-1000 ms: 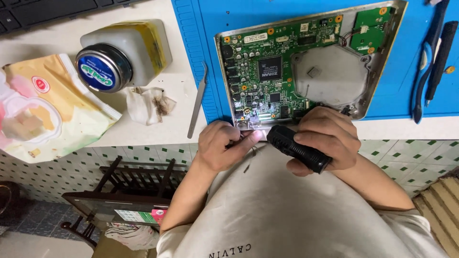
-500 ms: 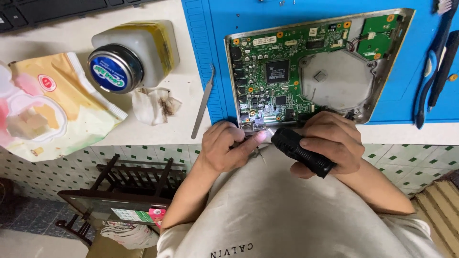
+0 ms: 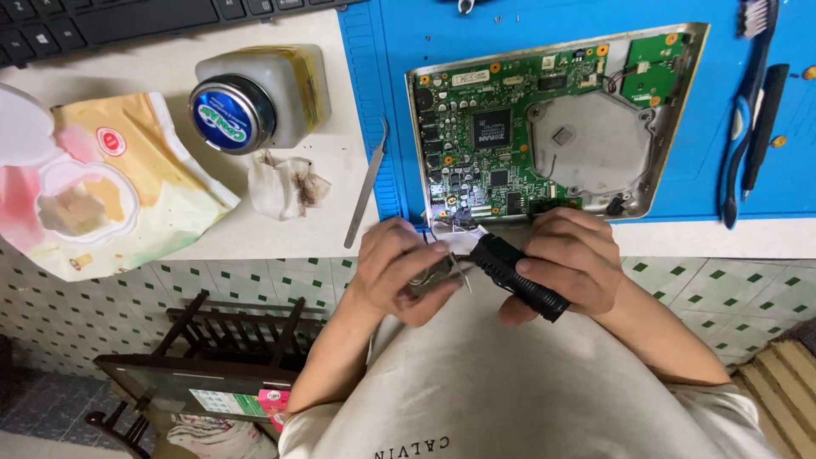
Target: Inspecting and repairing a circuit board using a flashlight and manual manipulation of components.
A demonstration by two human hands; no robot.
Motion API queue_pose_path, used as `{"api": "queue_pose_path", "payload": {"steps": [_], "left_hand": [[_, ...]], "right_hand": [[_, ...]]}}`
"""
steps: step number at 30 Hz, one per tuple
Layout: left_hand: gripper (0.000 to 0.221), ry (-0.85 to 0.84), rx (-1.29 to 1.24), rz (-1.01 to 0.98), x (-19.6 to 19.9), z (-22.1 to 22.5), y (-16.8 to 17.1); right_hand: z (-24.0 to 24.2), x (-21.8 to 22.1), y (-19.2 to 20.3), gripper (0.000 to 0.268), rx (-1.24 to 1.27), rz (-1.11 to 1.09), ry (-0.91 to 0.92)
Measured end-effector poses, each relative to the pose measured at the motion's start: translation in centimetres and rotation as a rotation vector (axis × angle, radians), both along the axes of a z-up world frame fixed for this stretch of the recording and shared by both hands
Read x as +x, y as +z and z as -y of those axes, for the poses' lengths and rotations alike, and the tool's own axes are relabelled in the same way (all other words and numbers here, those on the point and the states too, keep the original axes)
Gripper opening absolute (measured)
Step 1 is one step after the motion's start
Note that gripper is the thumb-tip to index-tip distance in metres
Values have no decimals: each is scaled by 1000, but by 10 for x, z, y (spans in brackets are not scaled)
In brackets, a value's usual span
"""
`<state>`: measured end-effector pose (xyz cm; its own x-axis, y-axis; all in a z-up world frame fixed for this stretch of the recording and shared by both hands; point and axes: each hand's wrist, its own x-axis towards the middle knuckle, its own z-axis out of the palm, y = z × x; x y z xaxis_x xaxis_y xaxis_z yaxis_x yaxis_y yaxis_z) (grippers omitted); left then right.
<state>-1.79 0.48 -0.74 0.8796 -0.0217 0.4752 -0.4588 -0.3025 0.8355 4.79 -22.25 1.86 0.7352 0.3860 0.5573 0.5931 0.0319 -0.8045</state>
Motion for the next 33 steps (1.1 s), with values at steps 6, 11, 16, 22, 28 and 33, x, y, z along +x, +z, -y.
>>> {"api": "queue_pose_path", "payload": {"steps": [6,11,16,22,28,33], "left_hand": [[58,81,-103,-77,-7,-22,12],[16,205,347,-24,24,-32,31],[14,170,283,96,15,-29,15],[14,109,195,210,16,-10,27],[22,-28,158,203,52,-13,34],[22,-38,128,233,70,-15,48]], "right_hand": [[-2,0,-2,24,38,3,-45],[-4,0,-5,22,77,15,-89],[-3,9,7,25,46,-22,-65],[-1,7,4,34,87,-7,-68],[0,-2,-2,28,84,33,-132],[-3,-7,-7,37,94,33,-185]]}}
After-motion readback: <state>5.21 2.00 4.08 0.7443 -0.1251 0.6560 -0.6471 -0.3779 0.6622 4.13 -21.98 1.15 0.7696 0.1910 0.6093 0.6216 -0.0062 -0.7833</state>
